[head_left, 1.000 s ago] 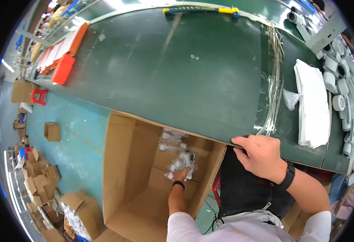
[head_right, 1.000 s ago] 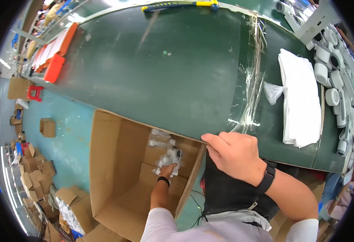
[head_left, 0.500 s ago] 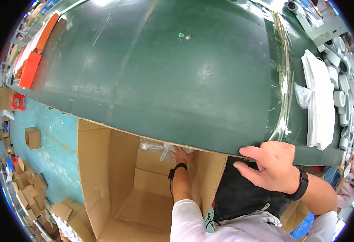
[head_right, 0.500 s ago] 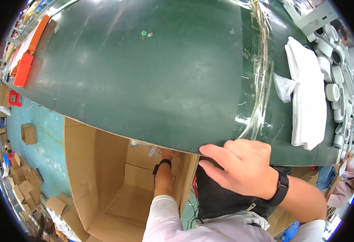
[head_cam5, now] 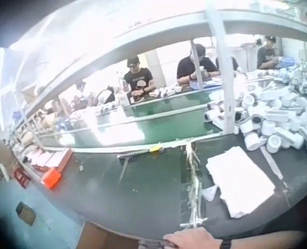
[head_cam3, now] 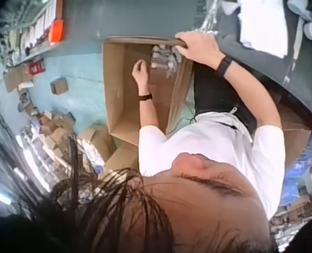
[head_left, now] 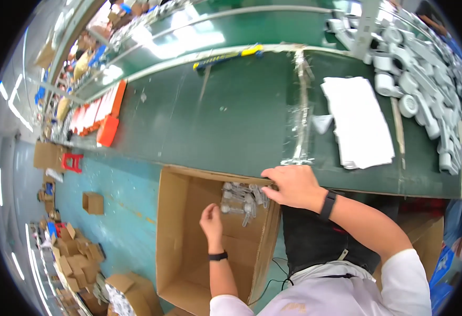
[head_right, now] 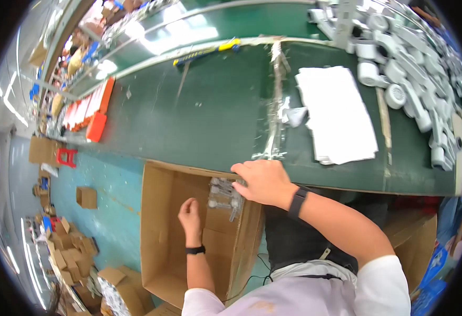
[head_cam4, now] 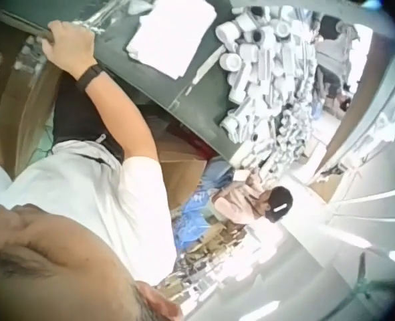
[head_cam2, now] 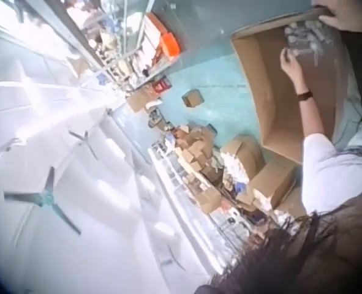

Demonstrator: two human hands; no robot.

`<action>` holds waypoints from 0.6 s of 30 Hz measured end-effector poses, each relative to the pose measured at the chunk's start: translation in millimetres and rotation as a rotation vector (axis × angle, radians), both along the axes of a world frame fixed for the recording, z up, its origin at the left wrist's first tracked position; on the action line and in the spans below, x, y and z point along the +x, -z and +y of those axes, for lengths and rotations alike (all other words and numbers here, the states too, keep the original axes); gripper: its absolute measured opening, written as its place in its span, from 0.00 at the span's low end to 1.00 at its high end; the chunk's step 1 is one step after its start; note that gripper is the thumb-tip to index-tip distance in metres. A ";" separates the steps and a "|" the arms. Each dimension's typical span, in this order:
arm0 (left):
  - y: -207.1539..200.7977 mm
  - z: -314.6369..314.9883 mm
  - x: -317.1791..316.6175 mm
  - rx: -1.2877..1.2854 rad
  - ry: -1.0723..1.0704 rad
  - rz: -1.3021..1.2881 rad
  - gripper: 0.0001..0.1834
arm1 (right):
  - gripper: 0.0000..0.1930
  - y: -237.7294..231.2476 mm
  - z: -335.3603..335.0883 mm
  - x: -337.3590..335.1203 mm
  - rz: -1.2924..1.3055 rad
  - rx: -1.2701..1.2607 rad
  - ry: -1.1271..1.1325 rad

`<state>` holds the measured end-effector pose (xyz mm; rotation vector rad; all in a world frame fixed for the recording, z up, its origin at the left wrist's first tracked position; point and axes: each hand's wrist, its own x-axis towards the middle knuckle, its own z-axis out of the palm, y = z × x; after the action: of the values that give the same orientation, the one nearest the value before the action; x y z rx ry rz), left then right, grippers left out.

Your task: The person bags fans by hand, picking up each fan, sliding it into a plastic bag, and placing it on the table. After bagging several fans, the person gathers them and places them into a cardboard box.

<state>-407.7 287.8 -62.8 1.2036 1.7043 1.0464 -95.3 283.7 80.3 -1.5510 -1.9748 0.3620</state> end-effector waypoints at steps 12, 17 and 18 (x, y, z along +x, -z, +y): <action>-238.8 -54.1 210.1 0.408 0.494 -0.142 0.14 | 0.12 -81.8 -158.1 133.3 0.452 0.136 0.177; -219.3 -48.9 307.4 0.587 0.784 0.065 0.12 | 0.11 -80.8 -215.9 236.5 0.482 0.240 0.708; -220.1 -47.4 322.3 0.629 0.807 0.143 0.13 | 0.11 -77.1 -221.1 255.0 0.473 0.274 0.784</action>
<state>-85.4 240.4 157.4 2.1575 0.8015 0.9928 159.7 62.7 157.4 -1.7153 -0.9175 0.1023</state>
